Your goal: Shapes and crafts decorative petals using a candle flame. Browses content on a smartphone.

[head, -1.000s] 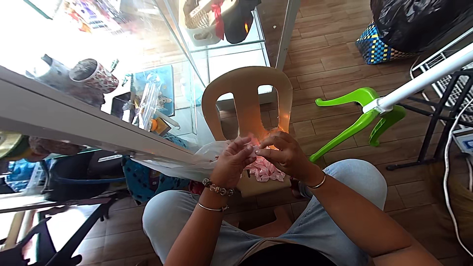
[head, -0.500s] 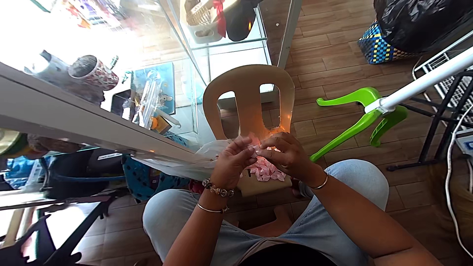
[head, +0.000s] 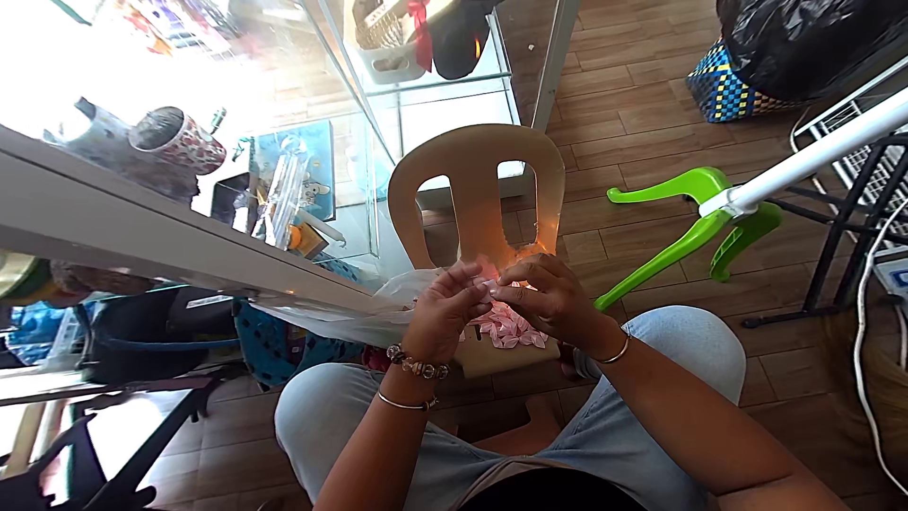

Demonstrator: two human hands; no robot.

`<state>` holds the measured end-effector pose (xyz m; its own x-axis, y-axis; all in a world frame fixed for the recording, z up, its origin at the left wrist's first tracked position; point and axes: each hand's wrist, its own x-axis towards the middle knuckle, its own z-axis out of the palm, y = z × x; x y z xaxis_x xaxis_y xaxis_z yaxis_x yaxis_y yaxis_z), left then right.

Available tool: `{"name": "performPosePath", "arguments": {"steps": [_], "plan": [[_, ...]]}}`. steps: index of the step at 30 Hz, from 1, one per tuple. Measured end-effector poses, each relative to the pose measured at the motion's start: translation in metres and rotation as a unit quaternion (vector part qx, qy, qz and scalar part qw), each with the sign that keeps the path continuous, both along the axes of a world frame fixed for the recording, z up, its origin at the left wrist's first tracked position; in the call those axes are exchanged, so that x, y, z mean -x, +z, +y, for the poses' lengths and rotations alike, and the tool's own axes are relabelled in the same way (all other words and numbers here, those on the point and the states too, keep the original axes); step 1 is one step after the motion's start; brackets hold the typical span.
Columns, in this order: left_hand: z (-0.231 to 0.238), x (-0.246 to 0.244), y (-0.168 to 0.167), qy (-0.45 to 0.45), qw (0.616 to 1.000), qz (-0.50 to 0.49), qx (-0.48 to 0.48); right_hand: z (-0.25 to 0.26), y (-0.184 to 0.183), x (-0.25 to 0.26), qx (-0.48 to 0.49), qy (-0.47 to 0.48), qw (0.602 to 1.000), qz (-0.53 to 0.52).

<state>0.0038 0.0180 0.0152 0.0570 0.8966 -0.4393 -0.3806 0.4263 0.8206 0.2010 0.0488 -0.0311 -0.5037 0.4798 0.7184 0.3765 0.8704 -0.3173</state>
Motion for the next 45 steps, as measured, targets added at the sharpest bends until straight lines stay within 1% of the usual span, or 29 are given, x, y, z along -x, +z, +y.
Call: {"name": "performPosePath", "arguments": {"steps": [2,4,7,10,14,21,29,31,32,34,35,37,40,45], "plan": [[0.000,-0.002,-0.001,0.009,1.000,0.012,-0.009,-0.001,0.001,0.001,0.036,0.001,0.999,0.010],[-0.001,-0.003,-0.003,0.012,0.999,0.040,-0.029,-0.002,0.001,0.005,0.119,0.009,0.991,0.052],[-0.002,-0.004,-0.005,-0.003,0.992,0.094,-0.082,-0.007,0.005,0.011,0.260,0.012,0.956,0.137],[-0.001,-0.005,-0.006,-0.023,0.983,0.131,-0.122,-0.009,0.008,0.015,0.321,-0.003,0.930,0.182],[0.001,-0.002,-0.005,-0.046,0.971,0.172,-0.160,-0.010,0.010,0.017,0.339,-0.019,0.922,0.185],[0.002,0.001,-0.006,-0.077,0.959,0.190,-0.197,-0.009,0.009,0.014,0.350,-0.023,0.917,0.188],[0.000,0.000,-0.004,-0.086,0.942,0.232,-0.228,-0.010,0.012,0.012,0.364,-0.017,0.916,0.171],[0.001,0.000,-0.004,-0.085,0.948,0.210,-0.221,-0.008,0.013,0.011,0.367,-0.010,0.915,0.170],[0.001,0.001,-0.003,-0.083,0.960,0.177,-0.203,-0.007,0.014,0.010,0.378,-0.010,0.909,0.174],[0.003,0.002,-0.002,-0.069,0.986,0.067,-0.135,-0.006,0.018,0.009,0.422,-0.008,0.884,0.199],[0.004,0.002,-0.003,-0.056,0.993,0.012,-0.101,-0.005,0.020,0.008,0.446,-0.006,0.867,0.221],[0.006,0.001,-0.006,-0.042,0.996,-0.044,-0.063,-0.004,0.023,0.007,0.480,0.002,0.837,0.264],[0.003,-0.009,-0.008,-0.037,0.997,-0.030,-0.058,-0.004,0.025,0.009,0.495,0.007,0.818,0.292],[0.001,-0.017,-0.009,-0.005,0.998,-0.019,-0.065,-0.005,0.025,0.013,0.507,0.009,0.813,0.285]]}}
